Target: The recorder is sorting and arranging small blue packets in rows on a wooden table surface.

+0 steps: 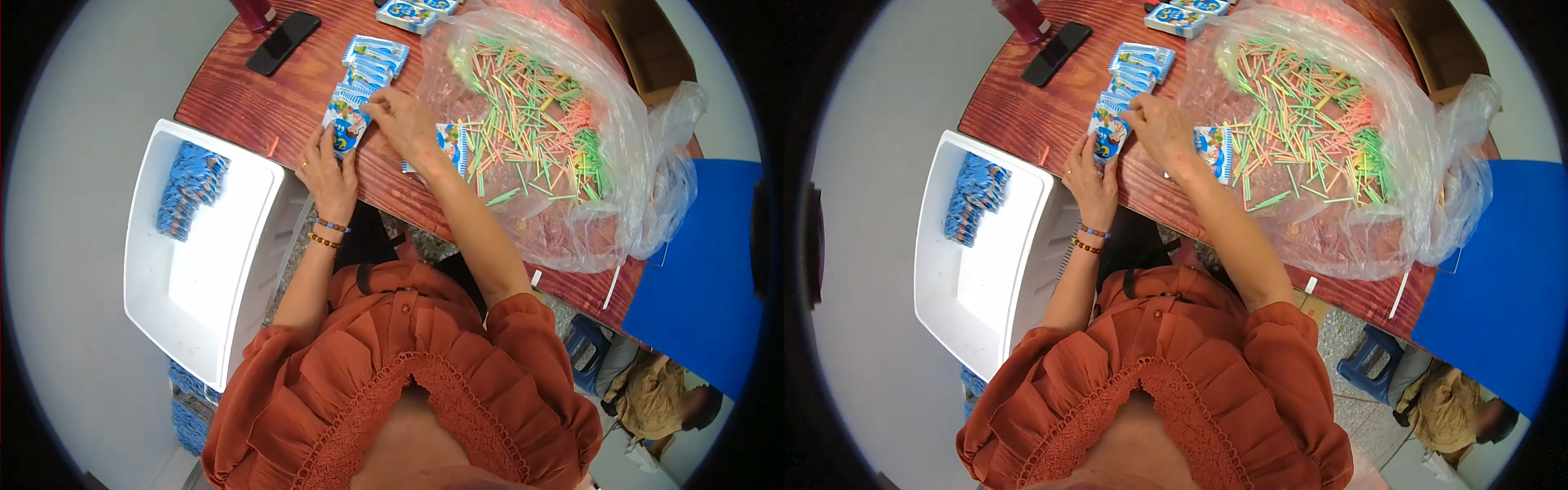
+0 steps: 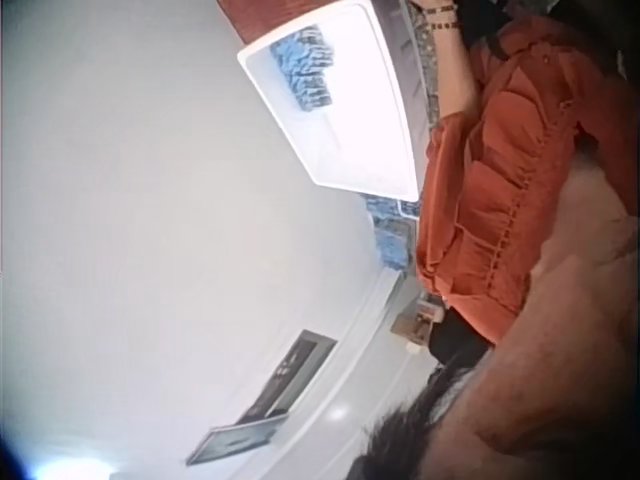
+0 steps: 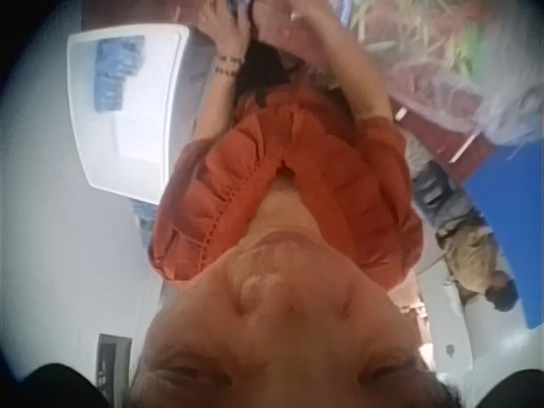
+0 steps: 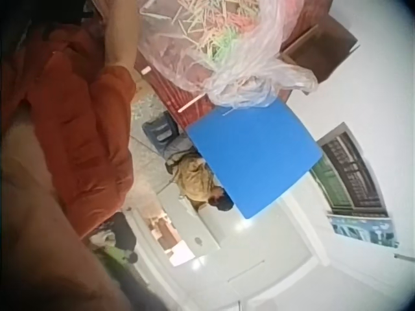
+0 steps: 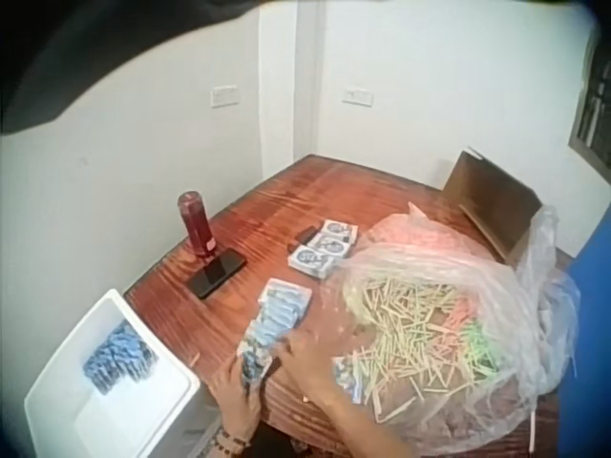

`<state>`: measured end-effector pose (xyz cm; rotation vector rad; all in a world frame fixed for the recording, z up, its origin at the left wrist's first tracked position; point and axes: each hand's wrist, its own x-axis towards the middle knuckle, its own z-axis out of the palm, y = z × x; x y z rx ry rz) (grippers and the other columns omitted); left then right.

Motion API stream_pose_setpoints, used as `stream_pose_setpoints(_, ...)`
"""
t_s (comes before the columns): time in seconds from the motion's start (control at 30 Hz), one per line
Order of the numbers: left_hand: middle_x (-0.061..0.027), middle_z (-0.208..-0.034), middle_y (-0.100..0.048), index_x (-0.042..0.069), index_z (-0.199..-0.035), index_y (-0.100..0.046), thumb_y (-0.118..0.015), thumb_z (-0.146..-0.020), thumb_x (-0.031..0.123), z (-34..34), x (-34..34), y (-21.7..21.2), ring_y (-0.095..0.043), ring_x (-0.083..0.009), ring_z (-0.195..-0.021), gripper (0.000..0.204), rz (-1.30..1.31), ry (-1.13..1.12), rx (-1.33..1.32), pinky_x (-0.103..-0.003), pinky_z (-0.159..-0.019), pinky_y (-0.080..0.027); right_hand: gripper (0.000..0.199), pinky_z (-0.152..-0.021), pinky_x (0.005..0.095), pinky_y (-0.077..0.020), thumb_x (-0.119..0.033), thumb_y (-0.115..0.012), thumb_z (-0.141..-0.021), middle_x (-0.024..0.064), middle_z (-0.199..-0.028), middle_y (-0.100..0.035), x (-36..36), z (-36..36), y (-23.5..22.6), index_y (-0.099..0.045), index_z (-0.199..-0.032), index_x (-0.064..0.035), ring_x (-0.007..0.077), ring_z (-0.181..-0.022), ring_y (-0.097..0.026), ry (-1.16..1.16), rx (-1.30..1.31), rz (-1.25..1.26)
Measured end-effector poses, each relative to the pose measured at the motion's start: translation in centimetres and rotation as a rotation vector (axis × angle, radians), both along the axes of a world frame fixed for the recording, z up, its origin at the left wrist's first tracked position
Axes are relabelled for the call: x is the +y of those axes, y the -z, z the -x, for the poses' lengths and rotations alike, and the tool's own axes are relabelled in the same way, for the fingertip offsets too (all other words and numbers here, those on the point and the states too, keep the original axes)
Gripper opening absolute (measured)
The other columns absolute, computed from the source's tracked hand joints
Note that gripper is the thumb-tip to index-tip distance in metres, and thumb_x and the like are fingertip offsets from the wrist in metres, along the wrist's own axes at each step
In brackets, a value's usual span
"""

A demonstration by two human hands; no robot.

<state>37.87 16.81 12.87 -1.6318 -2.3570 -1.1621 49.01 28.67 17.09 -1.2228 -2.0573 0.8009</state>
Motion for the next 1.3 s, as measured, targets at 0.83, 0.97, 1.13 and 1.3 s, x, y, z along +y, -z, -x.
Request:
stream_pose_setpoints(0.83, -0.0092, -0.105, -0.062, -0.002, -0.114, -0.057, -0.071, -0.084, 0.014, -6.1, 4.4, -4.9, -0.057, -0.0136, -0.094, 0.037, -0.159, 0.465, -1.006, -0.027, -0.074, -0.048, 0.01, -0.062, 0.019, -0.0408, -0.012, -0.065, -0.085, -0.0015, -0.078, -0.064, -0.6, -14.0, -5.4, -0.069, -0.088, -0.0039, 0.004, -0.07, -0.053, -0.232, 0.116, 0.424)
stream_pose_setpoints(0.97, -0.0003, -0.085, -0.068, 0.0, -0.1, -0.066, -0.067, -0.087, 0.009, -8.4, 5.1, -5.0, -0.059, -0.0031, -0.071, 0.016, -0.116, 0.526, -1.308, -0.019, -0.062, -0.048, 0.01, -0.069, 0.0208, -0.0475, -0.007, -0.067, -0.085, 0.0033, -0.088, -0.068, -1.5, -14.8, -1.8, -0.066, -0.094, -0.0018, 0.0071, -0.076, -0.06, -0.15, 0.733, 0.482)
stream_pose_setpoints(1.13, -0.004, -0.087, -0.069, 0.0, -0.097, -0.068, -0.067, -0.087, 0.008, -9.2, 4.5, -4.8, -0.061, -0.0047, -0.072, 0.013, -0.087, 0.526, -1.459, -0.019, -0.062, -0.048, 0.012, -0.067, 0.0206, -0.0475, -0.006, -0.067, -0.084, 0.0042, -0.088, -0.068, -2.8, -14.9, -0.3, -0.066, -0.095, -0.0005, 0.0072, -0.076, -0.061, -0.054, 0.799, 0.504)
stream_pose_setpoints(1.3, -0.0031, -0.085, -0.068, -0.001, -0.095, -0.068, -0.067, -0.088, 0.01, -9.0, 4.5, -4.7, -0.059, -0.0044, -0.07, 0.013, -0.073, 0.502, -1.4, -0.019, -0.061, -0.047, 0.008, -0.058, 0.0194, -0.0417, -0.007, -0.069, -0.083, 0.0005, -0.074, -0.065, -3.7, -14.8, -1.4, -0.069, -0.087, 0.0, 0.0028, -0.066, -0.055, 0.049, 0.661, 0.414)
